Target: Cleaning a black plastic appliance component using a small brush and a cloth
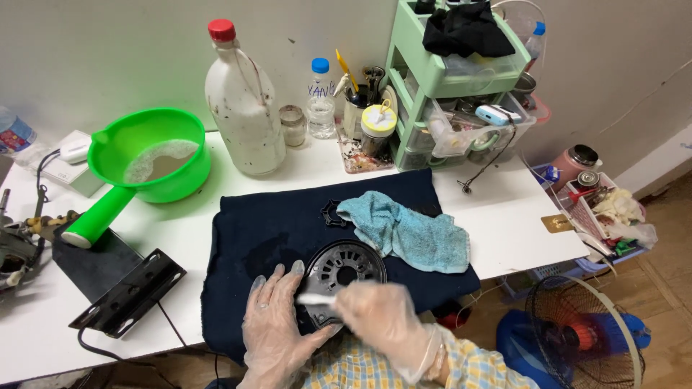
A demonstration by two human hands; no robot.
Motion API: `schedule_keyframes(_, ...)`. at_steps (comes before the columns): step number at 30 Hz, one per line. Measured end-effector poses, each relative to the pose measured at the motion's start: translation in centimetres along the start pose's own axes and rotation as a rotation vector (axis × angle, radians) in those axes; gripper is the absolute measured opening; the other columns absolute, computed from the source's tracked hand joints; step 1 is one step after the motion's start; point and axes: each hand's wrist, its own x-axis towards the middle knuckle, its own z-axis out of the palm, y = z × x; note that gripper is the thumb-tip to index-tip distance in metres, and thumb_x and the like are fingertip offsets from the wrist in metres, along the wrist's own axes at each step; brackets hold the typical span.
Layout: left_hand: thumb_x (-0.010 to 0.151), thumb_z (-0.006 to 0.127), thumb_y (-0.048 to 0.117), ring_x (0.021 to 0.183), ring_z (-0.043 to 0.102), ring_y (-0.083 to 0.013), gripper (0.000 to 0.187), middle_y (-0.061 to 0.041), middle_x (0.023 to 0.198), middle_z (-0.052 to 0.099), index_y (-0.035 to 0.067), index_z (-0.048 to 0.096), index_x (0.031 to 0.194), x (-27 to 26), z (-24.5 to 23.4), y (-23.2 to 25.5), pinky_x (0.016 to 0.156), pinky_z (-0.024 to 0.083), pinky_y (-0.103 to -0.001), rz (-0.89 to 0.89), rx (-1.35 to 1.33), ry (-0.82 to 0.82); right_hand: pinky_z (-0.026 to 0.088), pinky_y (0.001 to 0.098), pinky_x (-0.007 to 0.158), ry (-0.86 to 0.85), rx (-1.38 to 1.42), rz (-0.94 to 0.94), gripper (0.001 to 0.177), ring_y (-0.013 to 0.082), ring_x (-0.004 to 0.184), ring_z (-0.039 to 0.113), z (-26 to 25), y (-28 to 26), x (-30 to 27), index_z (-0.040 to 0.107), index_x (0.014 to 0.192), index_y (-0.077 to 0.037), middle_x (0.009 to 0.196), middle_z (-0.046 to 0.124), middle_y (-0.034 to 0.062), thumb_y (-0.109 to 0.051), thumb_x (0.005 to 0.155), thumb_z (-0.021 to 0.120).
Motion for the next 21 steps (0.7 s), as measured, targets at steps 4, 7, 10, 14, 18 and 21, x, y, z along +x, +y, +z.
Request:
schedule_keyframes(4,0.050,0.076,0.069,0.129,0.043,-0.0220,0.098,-0.002,0.129,0.054,0.010,0.048,0.123,0.1,0.1,0.1,0.109,0.027,-0.044,-0.018,0.012,-0.008,0.040,0.0200,0.021,0.109,0.081,-0.002,0.026,0.0081,0.033,0.047,-0.5,0.4,0.0,0.067,0.074,-0.013,0.048,0.055,-0.0018,-0.030,0.092,0.063)
schedule_keyframes(7,0.045,0.079,0.064,0.129,0.041,-0.0202,0.105,0.003,0.129,0.053,0.014,0.044,0.130,0.1,-0.1,0.2,0.109,0.025,-0.042,-0.056,0.012,-0.028,0.045,0.0230,0.027,0.032,0.158,0.204,0.020,0.0102,0.038,0.054,-0.3,1.4,0.3,0.070,0.089,-0.017,0.061,0.064,-0.0025,-0.035,0.089,0.061)
schedule_keyframes(10,0.046,0.081,0.064,0.130,0.039,-0.0191,0.100,0.000,0.130,0.052,0.014,0.047,0.125,0.2,0.0,0.2,0.110,0.023,-0.042,-0.067,0.007,-0.058,0.032,0.0224,0.017,-0.045,-0.320,-0.035,0.027,0.0073,0.029,0.035,-0.7,0.5,-0.6,0.061,0.081,-0.015,0.051,0.045,-0.0040,-0.034,0.099,0.052)
schedule_keyframes(14,0.050,0.076,0.069,0.130,0.039,-0.0193,0.097,-0.001,0.131,0.052,0.014,0.046,0.125,0.1,-0.1,0.2,0.110,0.023,-0.041,-0.086,0.006,-0.065,0.043,0.0237,0.025,0.080,0.153,0.073,0.027,0.0096,0.036,0.049,0.1,0.6,-1.0,0.066,0.073,-0.015,0.052,0.055,-0.0029,-0.035,0.091,0.062)
schedule_keyframes(18,0.044,0.080,0.065,0.130,0.040,-0.0181,0.100,0.003,0.129,0.053,0.016,0.048,0.125,0.0,0.1,0.2,0.109,0.024,-0.041,-0.088,0.013,-0.050,0.045,0.0200,0.025,0.046,0.176,0.175,0.018,0.0098,0.036,0.050,-0.8,1.5,-0.8,0.070,0.088,-0.013,0.056,0.060,-0.0007,-0.030,0.088,0.064)
schedule_keyframes(21,0.054,0.070,0.076,0.129,0.041,-0.0201,0.098,-0.001,0.130,0.053,0.012,0.047,0.125,0.3,-0.1,0.4,0.110,0.025,-0.041,-0.061,0.021,-0.031,0.056,0.0260,0.035,0.057,0.310,0.050,0.026,0.0133,0.052,0.069,-0.8,-0.2,-1.5,0.073,0.085,-0.013,0.069,0.071,0.0014,-0.034,0.091,0.059)
